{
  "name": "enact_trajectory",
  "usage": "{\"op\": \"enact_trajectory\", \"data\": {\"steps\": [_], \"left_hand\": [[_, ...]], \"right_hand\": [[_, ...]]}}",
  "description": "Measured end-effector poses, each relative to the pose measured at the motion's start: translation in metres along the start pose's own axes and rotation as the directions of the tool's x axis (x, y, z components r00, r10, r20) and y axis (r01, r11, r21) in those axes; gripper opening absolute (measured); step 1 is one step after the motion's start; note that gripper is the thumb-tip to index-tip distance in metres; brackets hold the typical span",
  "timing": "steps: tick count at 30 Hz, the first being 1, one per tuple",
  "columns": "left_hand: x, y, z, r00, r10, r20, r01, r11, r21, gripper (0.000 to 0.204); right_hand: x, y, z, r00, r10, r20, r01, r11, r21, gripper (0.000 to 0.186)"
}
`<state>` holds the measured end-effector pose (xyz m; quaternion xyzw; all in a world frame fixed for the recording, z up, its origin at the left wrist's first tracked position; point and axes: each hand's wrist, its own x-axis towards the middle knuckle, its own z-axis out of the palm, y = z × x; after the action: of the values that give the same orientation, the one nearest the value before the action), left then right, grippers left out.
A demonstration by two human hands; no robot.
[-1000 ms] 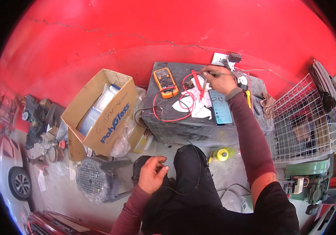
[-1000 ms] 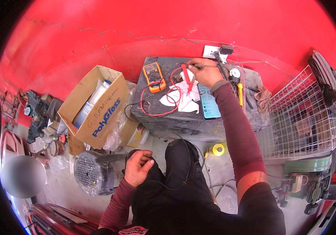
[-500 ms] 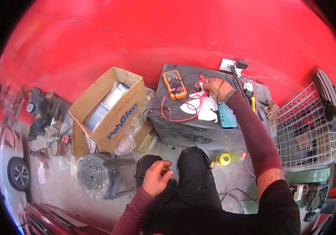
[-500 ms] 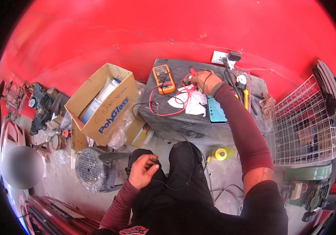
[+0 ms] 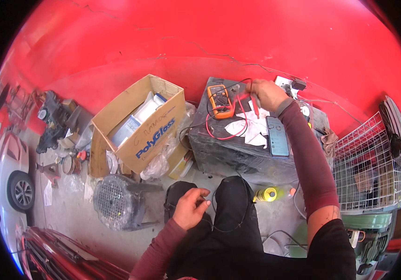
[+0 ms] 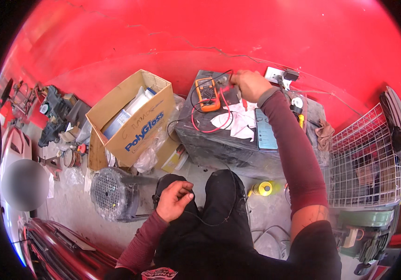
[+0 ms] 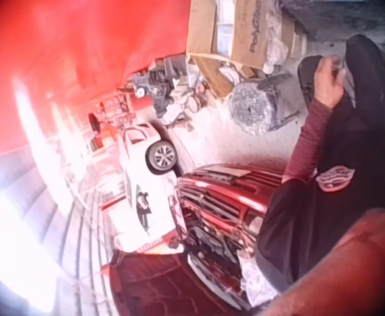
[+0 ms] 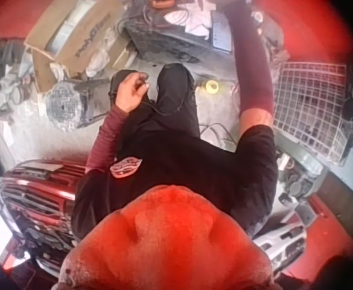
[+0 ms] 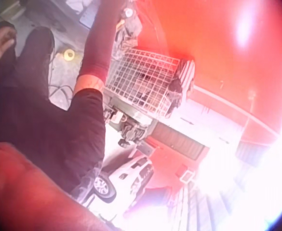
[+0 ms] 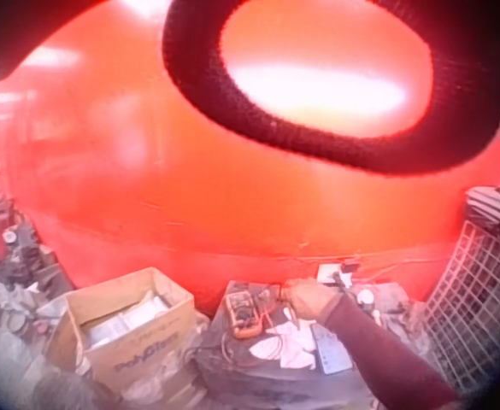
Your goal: Testing electrical wires and connectors using a multimeter and a mobile application.
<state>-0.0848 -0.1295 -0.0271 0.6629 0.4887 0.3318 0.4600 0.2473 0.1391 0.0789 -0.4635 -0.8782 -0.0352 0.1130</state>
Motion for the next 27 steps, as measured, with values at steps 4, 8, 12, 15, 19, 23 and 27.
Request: {"op": "enact_trajectory", "data": {"steps": [4,8,12,15,19,23,27], "left_hand": [[0.006,-0.006,-0.003,1.0,0.0,-0.008,0.0,1.0,-0.002,0.023],[0.01,-0.008,-0.009,1.0,-0.01,-0.013,0.01,1.0,-0.003,0.023],[0.014,-0.008,-0.011,0.999,-0.002,-0.032,0.002,1.0,-0.009,0.024],[0.013,-0.006,-0.009,0.999,0.001,-0.034,-0.001,1.0,-0.022,0.025],[0.006,-0.01,-0.008,1.0,-0.019,-0.002,0.019,0.999,-0.034,0.027],[0.008,-0.019,0.004,1.0,-0.006,0.008,0.007,0.988,-0.155,0.03],[0.03,0.016,0.024,0.968,-0.147,0.201,0.248,0.645,-0.722,0.043]], "right_hand": [[-0.006,-0.034,-0.016,0.988,0.069,0.138,-0.043,0.982,-0.185,0.026],[-0.013,-0.044,-0.045,0.996,0.011,0.083,0.008,0.975,-0.221,0.024],[-0.017,-0.066,-0.058,0.951,0.134,-0.279,-0.237,0.895,-0.379,0.025],[-0.03,-0.078,-0.055,0.848,0.234,-0.475,-0.403,0.867,-0.292,0.032],[-0.057,-0.089,-0.045,0.886,0.422,0.191,-0.427,0.904,-0.017,0.019],[-0.072,-0.12,-0.035,0.856,0.192,0.481,-0.42,0.799,0.43,0.022],[-0.088,-0.156,0.013,0.853,0.155,0.498,-0.517,0.133,0.846,0.016]]}}
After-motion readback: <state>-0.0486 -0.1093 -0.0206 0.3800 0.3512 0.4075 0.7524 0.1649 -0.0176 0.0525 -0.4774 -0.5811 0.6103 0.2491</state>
